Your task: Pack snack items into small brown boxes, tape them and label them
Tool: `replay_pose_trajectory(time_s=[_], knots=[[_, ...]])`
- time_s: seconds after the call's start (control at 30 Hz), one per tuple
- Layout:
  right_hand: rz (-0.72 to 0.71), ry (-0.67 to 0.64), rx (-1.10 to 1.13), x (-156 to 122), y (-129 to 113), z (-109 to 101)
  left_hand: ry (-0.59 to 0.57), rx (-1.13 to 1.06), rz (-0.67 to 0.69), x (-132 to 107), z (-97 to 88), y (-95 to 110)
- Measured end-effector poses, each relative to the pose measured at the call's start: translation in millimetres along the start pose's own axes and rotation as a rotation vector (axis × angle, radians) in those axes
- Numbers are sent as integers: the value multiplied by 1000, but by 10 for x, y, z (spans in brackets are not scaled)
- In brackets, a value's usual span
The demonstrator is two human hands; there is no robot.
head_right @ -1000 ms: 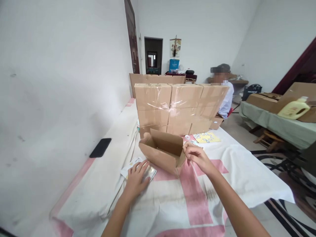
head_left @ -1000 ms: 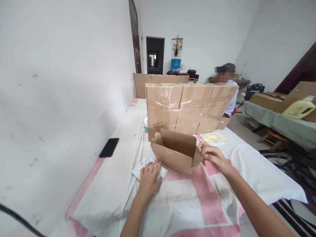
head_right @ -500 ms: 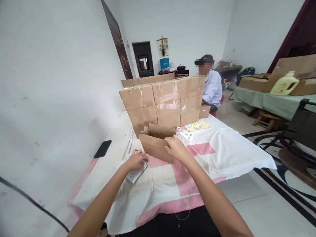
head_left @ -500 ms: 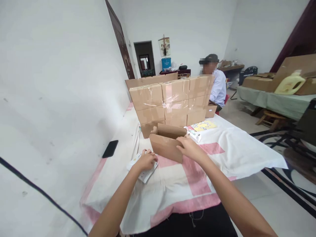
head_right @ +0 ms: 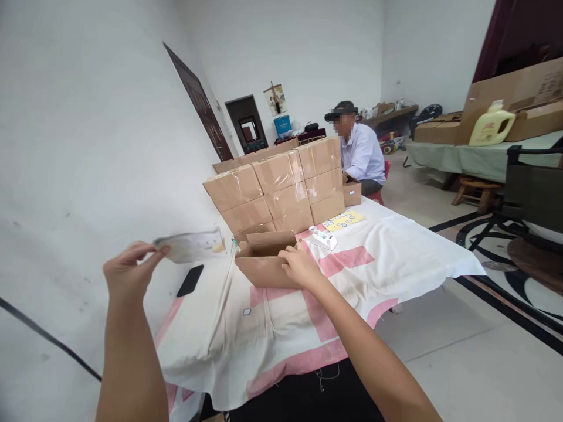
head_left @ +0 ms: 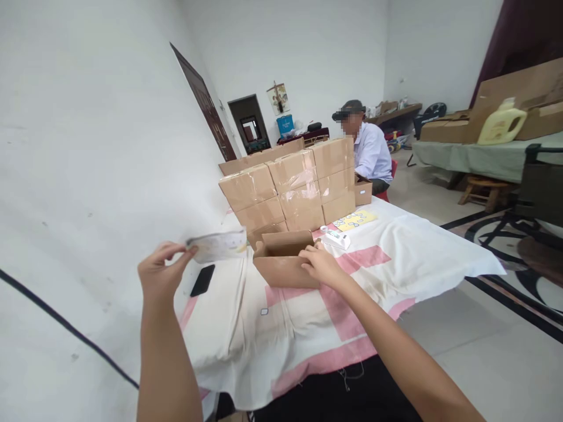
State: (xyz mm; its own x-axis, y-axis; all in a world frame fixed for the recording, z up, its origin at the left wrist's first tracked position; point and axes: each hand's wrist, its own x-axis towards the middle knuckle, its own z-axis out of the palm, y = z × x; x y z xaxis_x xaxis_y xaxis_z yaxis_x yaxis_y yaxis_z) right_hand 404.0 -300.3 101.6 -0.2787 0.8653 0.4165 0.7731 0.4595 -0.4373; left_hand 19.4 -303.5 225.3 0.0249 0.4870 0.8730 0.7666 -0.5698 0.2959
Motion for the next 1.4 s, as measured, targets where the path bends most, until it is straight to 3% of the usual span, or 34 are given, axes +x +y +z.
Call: replay_pose_trajectory(time_s=[0.07,0.17,0.27,0.37,0.47,0.57,0.67,0.77,0.83,0.87,0.97,1.07,1.2,1.4], knots=[[18,31,0,-14,-27,56,104,-23,15,224,97,239],[17,53,-12,-33,-83,121,19,-59,76,474,484,576],[2,74,-7,-44,-111,145,-234,-62,134,503,989,780],[8,95,43,-29,-50,126,-552,-54,184,316,1449,851],[-7,96,121,16,85,89,-785,-51,179,138,1726,817],[-84,99,192,66,235,81,-831,-72,77,133,1706,620],[-158,144,285,74,372,167,-681,-75,-131,91,1476,249],[-84,391,382,43,474,370,-590,-99,-337,-252,1327,-61],[31,572,485,26,507,539,-665,-183,-385,-603,1348,-129],[73,603,542,24,512,619,-712,-235,-388,-779,1386,-126],[102,493,634,43,504,788,-753,-331,-438,-1186,1540,-46],[184,366,589,109,493,807,-659,-340,-547,-1343,1698,22],[305,297,477,360,541,670,-519,-323,-639,-1308,1920,-14],[139,193,517,752,641,537,-539,-240,-583,-1068,2051,-103]])
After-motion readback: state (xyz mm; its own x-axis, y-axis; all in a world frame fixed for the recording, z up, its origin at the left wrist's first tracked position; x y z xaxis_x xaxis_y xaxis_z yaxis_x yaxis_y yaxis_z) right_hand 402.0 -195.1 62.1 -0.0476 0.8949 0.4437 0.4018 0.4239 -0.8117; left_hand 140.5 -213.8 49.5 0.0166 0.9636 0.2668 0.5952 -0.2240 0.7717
